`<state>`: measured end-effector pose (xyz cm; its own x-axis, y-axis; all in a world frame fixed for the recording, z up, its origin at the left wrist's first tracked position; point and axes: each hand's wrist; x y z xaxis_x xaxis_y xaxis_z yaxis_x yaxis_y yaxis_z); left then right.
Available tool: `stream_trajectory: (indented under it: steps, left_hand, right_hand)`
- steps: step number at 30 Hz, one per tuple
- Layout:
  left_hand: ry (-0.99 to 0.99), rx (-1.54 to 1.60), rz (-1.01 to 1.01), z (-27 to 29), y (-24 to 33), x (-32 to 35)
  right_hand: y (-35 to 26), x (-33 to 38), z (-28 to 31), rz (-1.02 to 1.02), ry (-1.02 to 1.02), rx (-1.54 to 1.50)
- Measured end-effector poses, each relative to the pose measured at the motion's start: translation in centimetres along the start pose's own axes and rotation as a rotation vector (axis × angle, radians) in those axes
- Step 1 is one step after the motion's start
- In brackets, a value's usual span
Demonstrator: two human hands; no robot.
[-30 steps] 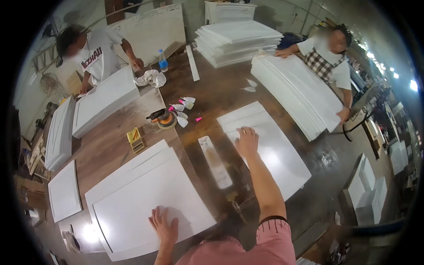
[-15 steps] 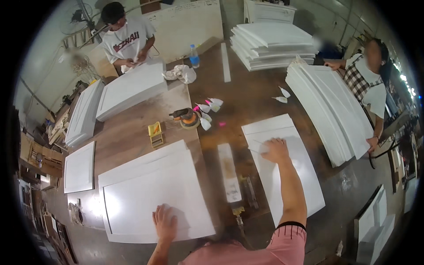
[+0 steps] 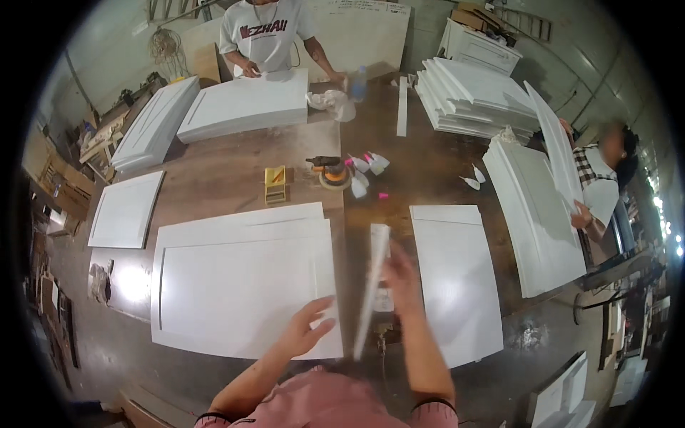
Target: The person applies adhesive from bottles to white furniture panels, staples components using a pneumatic tool, and feeds panels into a rolling laminating machine.
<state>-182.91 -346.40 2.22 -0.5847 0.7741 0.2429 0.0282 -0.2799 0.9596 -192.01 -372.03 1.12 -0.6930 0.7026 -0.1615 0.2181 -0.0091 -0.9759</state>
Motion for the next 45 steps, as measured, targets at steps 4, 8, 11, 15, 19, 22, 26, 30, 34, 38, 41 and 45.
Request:
stream_trajectory:
  steps: [4,8,11,15,19,22,26,30,34,38,41,45]
  left_hand:
    - [-0.176,0.309,0.171,0.6,0.7,-0.4]
    - [-0.143,0.476,0.290,4.5,-0.8,2.3]
    - [-0.003,0.534,0.399,7.6,-3.9,4.9]
    - [0.118,0.689,0.471,10.4,-5.9,8.5]
    - [0.203,0.941,0.471,11.7,-8.6,9.8]
    - [0.196,0.969,0.378,12.3,-11.4,10.9]
    - [0.142,0.862,0.335,12.1,-10.8,11.1]
    - [0.126,0.789,0.392,12.5,-10.4,11.3]
    - [0.142,0.805,0.447,12.4,-10.8,11.0]
    - [0.137,0.800,0.413,12.1,-10.6,11.1]
    - [0.130,0.716,0.438,12.3,-9.6,10.8]
    - [0.154,0.689,0.431,12.4,-9.9,11.1]
  right_hand:
    - [0.2,2.4,-8.8,-0.120,-0.089,-0.042]
    - [3.6,0.6,-7.4,-0.093,-0.290,0.276]
    - [4.0,-1.5,-3.5,0.221,-0.211,1.248]
    - [5.1,-1.9,0.2,0.021,-0.243,1.280]
    - [5.7,-2.6,-0.2,-0.089,-0.145,1.033]
    - [0.7,0.1,-7.7,-0.084,-0.205,0.789]
    - [2.0,5.8,-15.7,-0.023,-0.563,0.978]
    - [1.7,5.4,-17.9,-0.115,-0.499,1.023]
    - [3.9,5.1,-17.3,0.118,-0.434,1.164]
    - [4.9,5.8,-17.1,0.283,-0.370,1.246]
    - [5.6,5.7,-16.9,0.206,-0.393,1.235]
    - [5.6,6.5,-17.7,0.248,-0.259,1.285]
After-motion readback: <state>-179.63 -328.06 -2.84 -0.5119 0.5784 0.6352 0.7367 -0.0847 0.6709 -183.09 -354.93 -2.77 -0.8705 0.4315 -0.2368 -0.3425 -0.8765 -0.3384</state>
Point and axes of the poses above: each hand's wrist, its own x-axis away from the middle knuckle, its own z-axis out of the back of the hand, y = z × x, and after that the axes turned 12 degrees about z, right-handed
